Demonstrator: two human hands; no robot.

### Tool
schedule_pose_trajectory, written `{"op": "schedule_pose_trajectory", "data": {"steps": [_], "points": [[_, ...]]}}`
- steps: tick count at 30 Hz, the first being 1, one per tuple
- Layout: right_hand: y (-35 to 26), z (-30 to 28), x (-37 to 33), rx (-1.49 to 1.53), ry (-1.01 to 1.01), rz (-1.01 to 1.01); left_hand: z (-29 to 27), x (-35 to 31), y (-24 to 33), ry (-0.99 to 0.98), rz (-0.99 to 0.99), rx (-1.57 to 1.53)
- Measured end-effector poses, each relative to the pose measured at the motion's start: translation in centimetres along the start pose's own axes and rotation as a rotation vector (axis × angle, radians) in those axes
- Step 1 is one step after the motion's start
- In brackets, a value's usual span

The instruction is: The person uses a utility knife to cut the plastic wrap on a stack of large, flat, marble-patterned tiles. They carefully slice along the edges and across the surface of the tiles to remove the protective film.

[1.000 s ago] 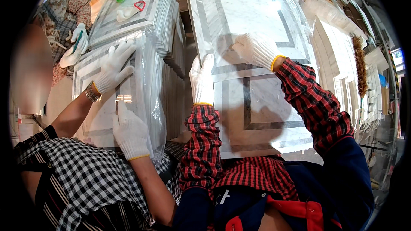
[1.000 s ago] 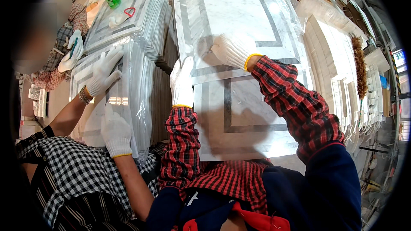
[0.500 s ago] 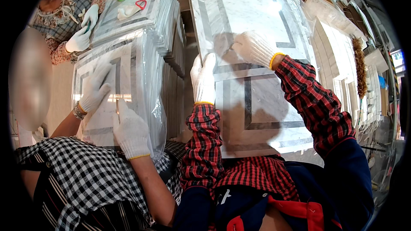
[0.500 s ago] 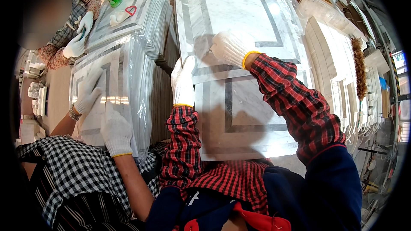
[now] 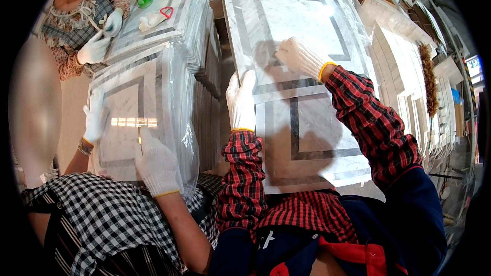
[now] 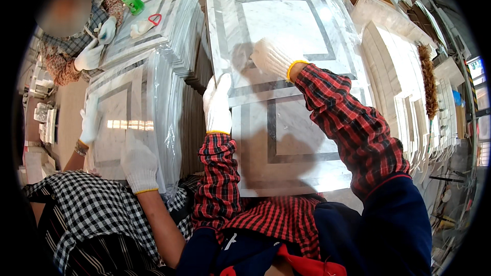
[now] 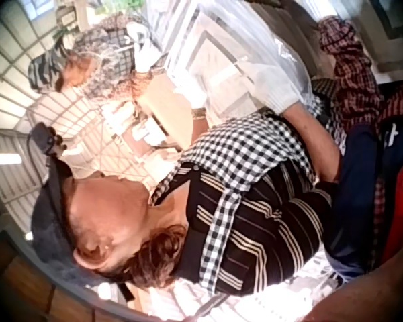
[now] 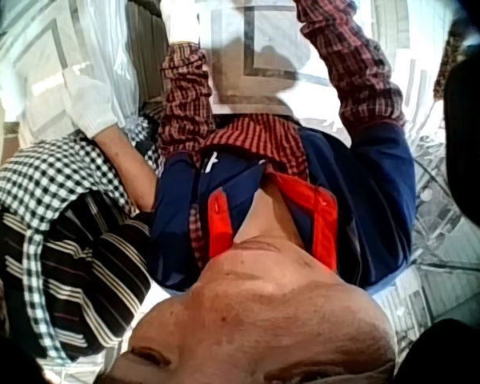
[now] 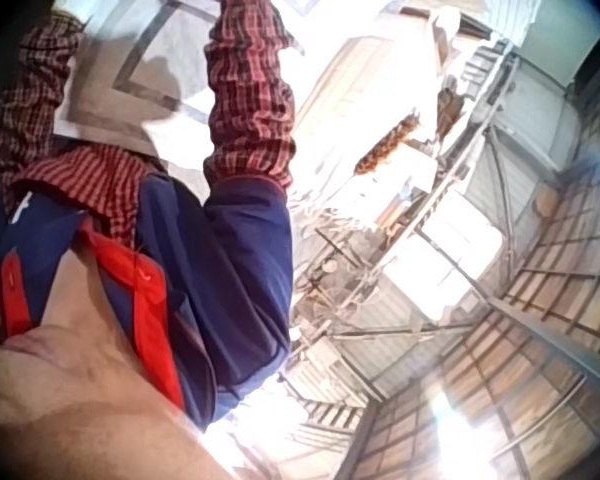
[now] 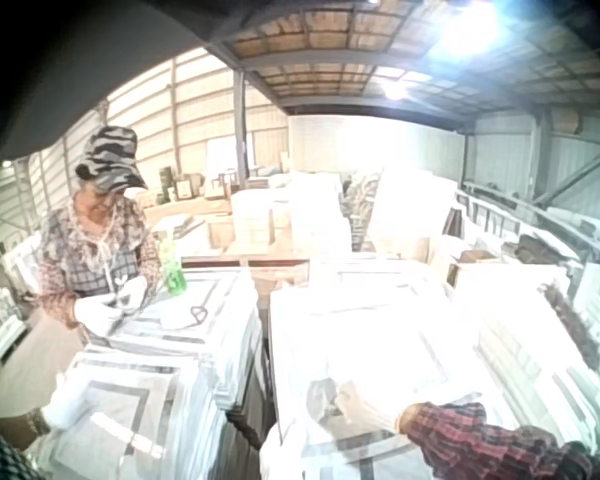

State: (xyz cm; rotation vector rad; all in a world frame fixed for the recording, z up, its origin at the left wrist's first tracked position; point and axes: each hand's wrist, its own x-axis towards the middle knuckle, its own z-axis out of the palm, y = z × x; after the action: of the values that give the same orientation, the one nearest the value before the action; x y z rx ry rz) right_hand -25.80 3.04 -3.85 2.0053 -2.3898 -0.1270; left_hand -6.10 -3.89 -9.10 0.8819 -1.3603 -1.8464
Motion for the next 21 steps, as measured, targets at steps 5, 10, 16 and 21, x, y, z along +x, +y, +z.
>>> {"op": "schedule_pose_trajectory", "data": {"steps": [5, 10, 16, 21], "points": [[1.3, 1.9, -0.3, 0.046, 0.070, -0.004, 0.9, 0.1, -0.5, -0.004, -0.028, -0.047], [-1.2, -0.7, -1.0, 0.588, 0.052, 0.411, -0.6, -0.1, 0.2, -0.020, -0.052, -0.011], [-0.4, -0.7, -1.3, 0.537, -0.033, 0.410, 0.5, -0.8, 1.0, -0.002, -0.062, 0.023], [-0.6, -1.2, -1.7, 0.510, -0.100, 0.308, -0.1, -0.7, 1.0, -0.024, -0.042, 0.005]]}}
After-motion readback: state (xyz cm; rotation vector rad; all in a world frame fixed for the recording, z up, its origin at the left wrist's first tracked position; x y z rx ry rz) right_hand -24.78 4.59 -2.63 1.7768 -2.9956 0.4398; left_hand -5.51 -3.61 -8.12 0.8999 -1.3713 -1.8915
